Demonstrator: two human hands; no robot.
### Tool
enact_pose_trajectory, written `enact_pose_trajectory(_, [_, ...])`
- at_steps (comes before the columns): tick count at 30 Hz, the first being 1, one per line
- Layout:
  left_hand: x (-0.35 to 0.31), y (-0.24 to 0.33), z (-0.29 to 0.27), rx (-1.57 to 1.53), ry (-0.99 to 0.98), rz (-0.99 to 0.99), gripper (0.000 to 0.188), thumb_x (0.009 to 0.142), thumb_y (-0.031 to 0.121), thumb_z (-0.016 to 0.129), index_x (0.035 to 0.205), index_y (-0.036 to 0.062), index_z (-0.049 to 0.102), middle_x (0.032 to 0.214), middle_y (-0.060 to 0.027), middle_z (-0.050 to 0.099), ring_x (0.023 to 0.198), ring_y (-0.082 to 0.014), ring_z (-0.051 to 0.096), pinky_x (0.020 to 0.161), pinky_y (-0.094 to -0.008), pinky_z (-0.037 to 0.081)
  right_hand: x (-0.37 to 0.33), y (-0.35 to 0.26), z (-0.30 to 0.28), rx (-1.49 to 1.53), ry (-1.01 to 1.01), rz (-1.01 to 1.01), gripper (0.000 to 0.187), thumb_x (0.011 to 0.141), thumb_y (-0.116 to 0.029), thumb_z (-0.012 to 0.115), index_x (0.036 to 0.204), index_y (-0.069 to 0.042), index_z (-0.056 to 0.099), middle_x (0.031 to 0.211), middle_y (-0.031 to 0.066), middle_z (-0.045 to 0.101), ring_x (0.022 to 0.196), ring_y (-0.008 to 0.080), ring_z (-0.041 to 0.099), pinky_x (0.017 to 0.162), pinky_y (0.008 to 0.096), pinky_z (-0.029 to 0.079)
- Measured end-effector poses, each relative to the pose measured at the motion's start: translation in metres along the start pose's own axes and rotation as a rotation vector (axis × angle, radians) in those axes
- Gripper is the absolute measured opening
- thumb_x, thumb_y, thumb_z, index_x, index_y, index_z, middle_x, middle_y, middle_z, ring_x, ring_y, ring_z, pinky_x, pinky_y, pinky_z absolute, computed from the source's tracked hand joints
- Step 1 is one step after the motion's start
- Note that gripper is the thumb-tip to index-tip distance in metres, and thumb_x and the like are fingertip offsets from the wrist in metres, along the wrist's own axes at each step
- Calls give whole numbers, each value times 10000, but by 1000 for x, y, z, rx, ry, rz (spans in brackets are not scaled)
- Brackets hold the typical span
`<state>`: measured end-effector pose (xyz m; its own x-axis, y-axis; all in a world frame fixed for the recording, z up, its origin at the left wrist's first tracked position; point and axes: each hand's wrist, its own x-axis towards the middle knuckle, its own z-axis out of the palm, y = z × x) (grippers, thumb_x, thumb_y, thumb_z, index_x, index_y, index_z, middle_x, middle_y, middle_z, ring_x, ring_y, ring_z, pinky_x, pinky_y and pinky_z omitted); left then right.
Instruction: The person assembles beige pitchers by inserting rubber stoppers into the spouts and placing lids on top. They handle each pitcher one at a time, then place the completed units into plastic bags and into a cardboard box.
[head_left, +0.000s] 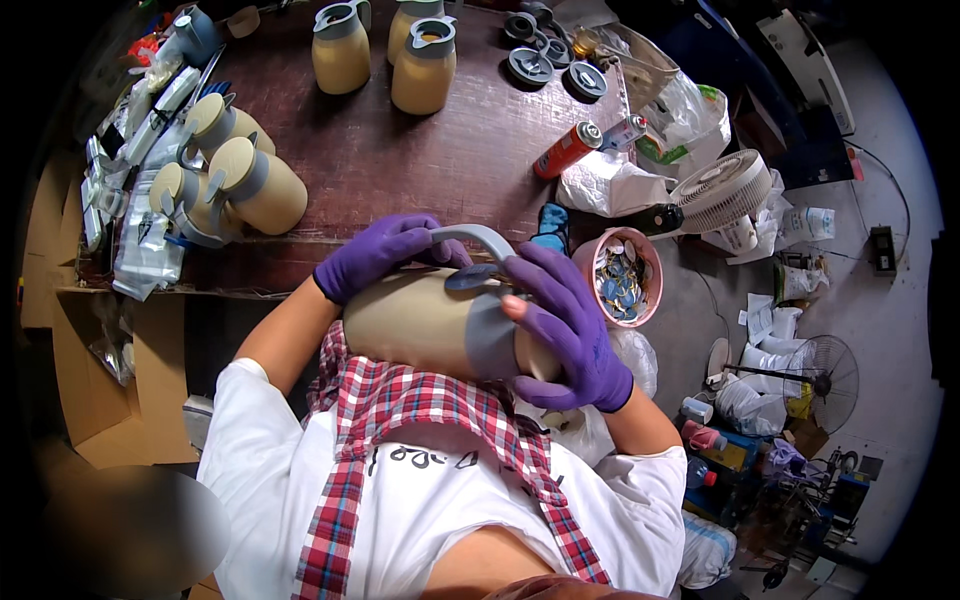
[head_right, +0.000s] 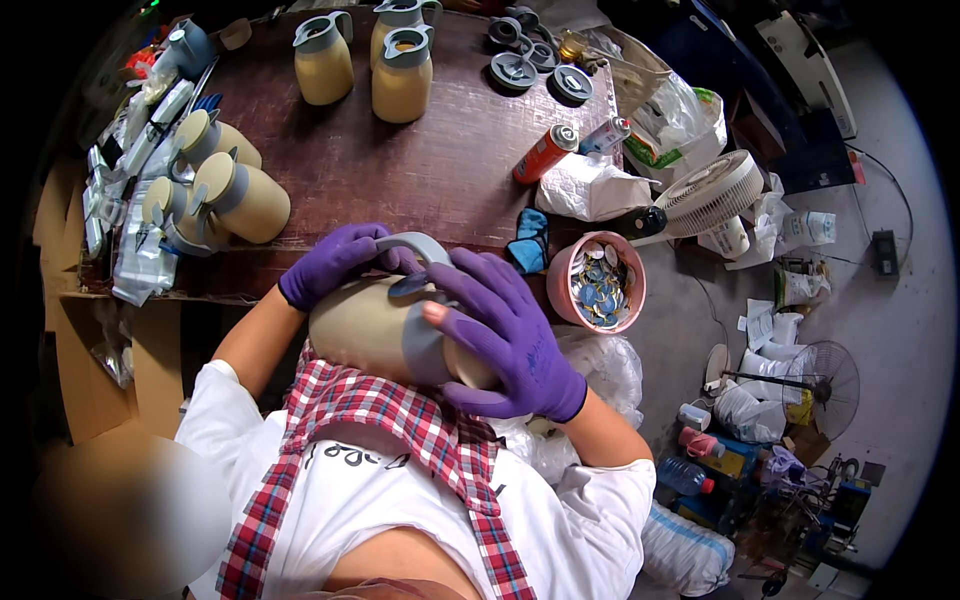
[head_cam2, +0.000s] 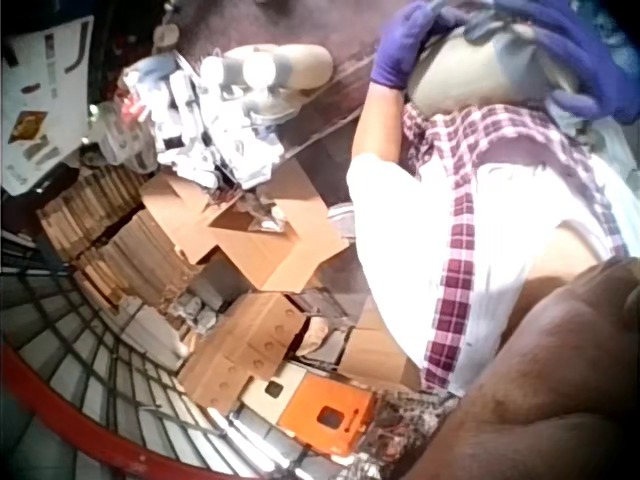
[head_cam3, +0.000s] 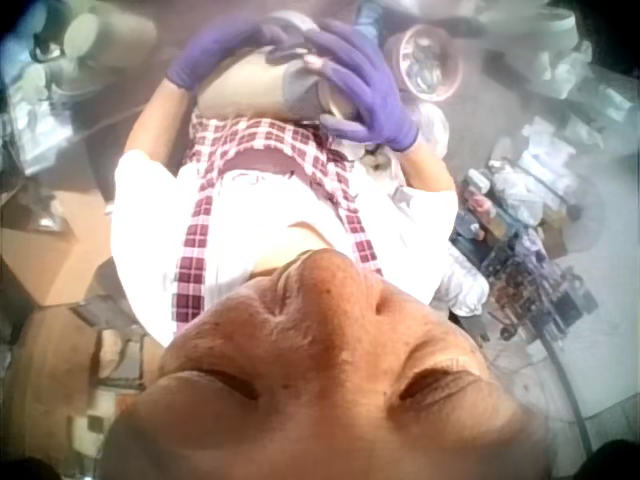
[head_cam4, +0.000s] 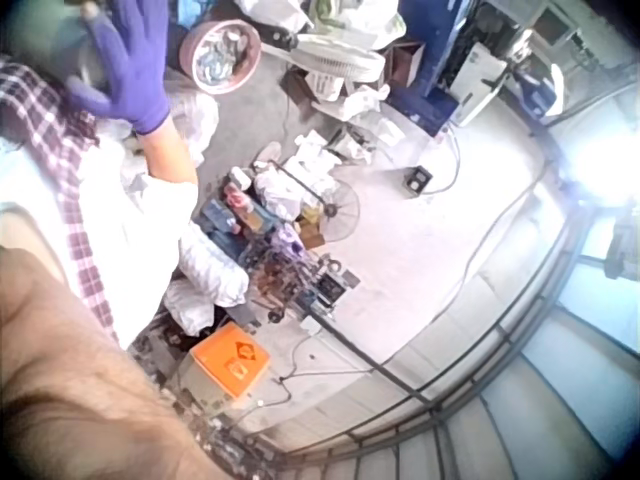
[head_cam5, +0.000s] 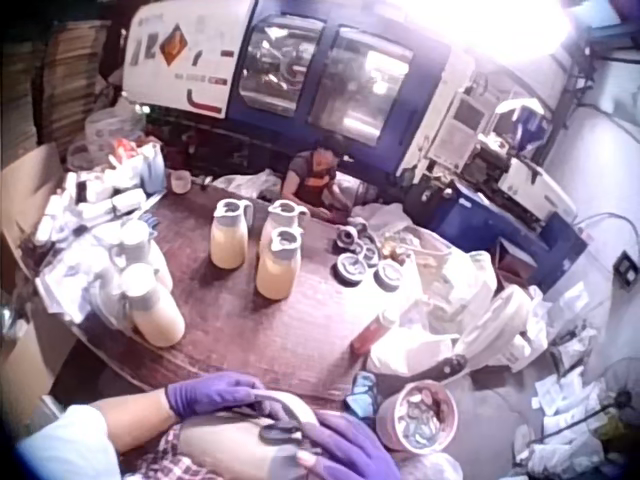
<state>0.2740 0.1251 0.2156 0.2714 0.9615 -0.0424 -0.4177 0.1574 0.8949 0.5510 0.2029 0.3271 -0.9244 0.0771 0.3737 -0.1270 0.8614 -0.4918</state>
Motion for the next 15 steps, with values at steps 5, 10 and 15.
enact_pose_trajectory(5, [5,33,63,1268,53,637,401,719,210,852,1033,86,636,1092,-45,695,1119,-265,654,1107,-450,405,-59,66,80,685,583,927,632,1075,-407,402,1501,52,322,1526,189,392,1419,267,365,1181,367,261])
enact_pose_trajectory(10, [0,19,17,1016,75,456,316,792,160,811,1060,73,666,1072,-63,708,1119,-240,657,1085,-424,418,-67,81,82,561,463,881,645,1088,-411,368,1555,19,254,1581,160,336,1477,252,296,1206,354,215])
enact_pose_trajectory(15, [-15,25,35,532,157,98,298,908,220,701,1118,12,661,1072,-55,705,1027,-142,627,949,-315,476,-32,27,45,742,492,735,624,1050,-242,483,1570,-1,237,1611,148,310,1481,287,318,1207,391,234])
